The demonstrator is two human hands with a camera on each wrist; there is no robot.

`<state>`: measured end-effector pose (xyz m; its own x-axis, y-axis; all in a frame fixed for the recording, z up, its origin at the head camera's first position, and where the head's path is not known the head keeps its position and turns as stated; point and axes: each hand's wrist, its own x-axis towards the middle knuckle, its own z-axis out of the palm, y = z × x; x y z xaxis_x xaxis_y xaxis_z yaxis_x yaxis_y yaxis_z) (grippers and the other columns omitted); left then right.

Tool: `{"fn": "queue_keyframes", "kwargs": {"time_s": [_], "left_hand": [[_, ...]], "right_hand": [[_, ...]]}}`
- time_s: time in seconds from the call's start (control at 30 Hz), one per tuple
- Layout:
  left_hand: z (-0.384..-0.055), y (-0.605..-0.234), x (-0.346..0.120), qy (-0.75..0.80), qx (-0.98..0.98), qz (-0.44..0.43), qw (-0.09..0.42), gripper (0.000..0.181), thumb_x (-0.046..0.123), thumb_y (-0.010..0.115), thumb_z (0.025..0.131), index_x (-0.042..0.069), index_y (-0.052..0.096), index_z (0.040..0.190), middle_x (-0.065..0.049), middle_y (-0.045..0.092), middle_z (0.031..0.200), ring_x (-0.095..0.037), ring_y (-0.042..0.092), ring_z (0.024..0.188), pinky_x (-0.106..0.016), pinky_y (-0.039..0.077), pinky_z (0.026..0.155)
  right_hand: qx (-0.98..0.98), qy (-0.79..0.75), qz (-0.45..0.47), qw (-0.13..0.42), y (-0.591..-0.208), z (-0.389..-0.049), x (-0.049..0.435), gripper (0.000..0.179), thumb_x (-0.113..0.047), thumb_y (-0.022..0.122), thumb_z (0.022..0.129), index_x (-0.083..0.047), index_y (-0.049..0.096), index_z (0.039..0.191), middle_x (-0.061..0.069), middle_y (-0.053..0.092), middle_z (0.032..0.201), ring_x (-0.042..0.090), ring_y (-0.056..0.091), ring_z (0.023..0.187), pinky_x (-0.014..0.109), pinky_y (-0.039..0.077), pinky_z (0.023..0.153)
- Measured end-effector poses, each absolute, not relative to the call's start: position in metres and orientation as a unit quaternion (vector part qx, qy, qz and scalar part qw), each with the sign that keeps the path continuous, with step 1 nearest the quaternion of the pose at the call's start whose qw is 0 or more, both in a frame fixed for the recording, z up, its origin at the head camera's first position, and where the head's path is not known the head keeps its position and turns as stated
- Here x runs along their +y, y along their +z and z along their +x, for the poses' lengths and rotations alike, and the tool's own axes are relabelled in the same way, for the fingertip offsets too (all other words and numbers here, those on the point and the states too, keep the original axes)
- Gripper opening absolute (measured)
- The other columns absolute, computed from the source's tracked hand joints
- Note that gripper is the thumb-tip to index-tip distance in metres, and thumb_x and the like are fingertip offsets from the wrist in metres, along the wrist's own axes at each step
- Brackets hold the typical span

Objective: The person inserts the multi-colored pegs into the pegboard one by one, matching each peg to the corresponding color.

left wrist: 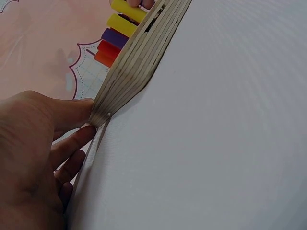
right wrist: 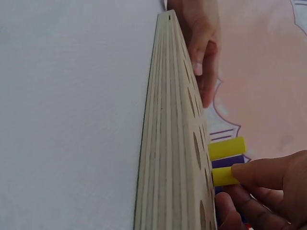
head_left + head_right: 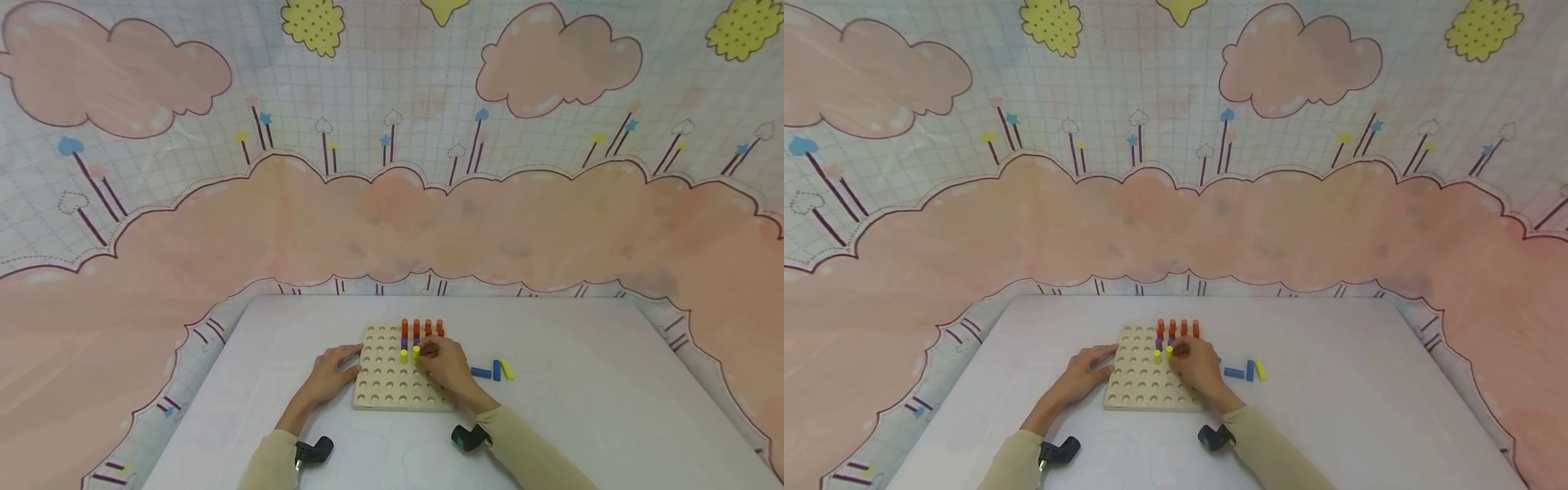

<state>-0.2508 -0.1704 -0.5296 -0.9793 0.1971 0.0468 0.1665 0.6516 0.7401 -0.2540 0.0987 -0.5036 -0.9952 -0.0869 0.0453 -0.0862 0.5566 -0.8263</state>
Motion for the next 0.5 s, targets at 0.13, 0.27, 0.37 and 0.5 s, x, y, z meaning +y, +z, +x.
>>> {"fn": "queue_keyframes", "kwargs": {"time_s": [0.13, 0.27, 0.37, 0.5], "left_hand": [[-0.2508, -0.5299, -0.1707, 0.405, 0.908, 0.101, 0.014, 0.043, 0.021, 0.065, 0.094, 0.016, 0.059, 0.136, -0.007, 0.058, 0.141, -0.033, 0.042, 0.135, -0.057, 0.02, 0.114], [-0.2505, -0.5301, -0.1706, 0.406, 0.908, 0.1, 0.015, 0.043, 0.021, 0.065, 0.094, 0.015, 0.059, 0.136, -0.007, 0.057, 0.141, -0.034, 0.042, 0.136, -0.057, 0.019, 0.114], [-0.2506, -0.5294, -0.1703, 0.41, 0.907, 0.097, 0.02, 0.044, 0.019, 0.065, 0.094, 0.015, 0.059, 0.137, -0.007, 0.057, 0.142, -0.033, 0.041, 0.136, -0.056, 0.018, 0.115], [-0.2511, -0.5293, -0.17, 0.409, 0.907, 0.099, 0.019, 0.044, 0.019, 0.065, 0.094, 0.015, 0.059, 0.137, -0.007, 0.058, 0.141, -0.033, 0.042, 0.136, -0.056, 0.019, 0.115]], "right_hand": [[0.882, -0.47, -0.047, 0.0, -0.5033, -0.2545, 0.0977, 0.014, -0.011, 0.075, 0.083, -0.01, 0.07, 0.096, 0.002, 0.067, 0.087, 0.015, 0.058, 0.078, 0.03, 0.052, 0.072], [0.885, -0.464, -0.045, -0.001, -0.5054, -0.2545, 0.0972, 0.013, -0.009, 0.076, 0.082, -0.01, 0.069, 0.093, 0.001, 0.066, 0.085, 0.015, 0.056, 0.076, 0.028, 0.05, 0.07], [0.89, -0.454, -0.047, -0.003, -0.5064, -0.2543, 0.0971, 0.012, -0.008, 0.076, 0.082, -0.011, 0.07, 0.093, 0.001, 0.066, 0.084, 0.014, 0.056, 0.075, 0.027, 0.05, 0.069], [0.891, -0.451, -0.05, 0.001, -0.5024, -0.2517, 0.0988, 0.013, -0.007, 0.074, 0.083, -0.01, 0.071, 0.095, 0.001, 0.067, 0.085, 0.014, 0.057, 0.076, 0.027, 0.052, 0.07]]}}
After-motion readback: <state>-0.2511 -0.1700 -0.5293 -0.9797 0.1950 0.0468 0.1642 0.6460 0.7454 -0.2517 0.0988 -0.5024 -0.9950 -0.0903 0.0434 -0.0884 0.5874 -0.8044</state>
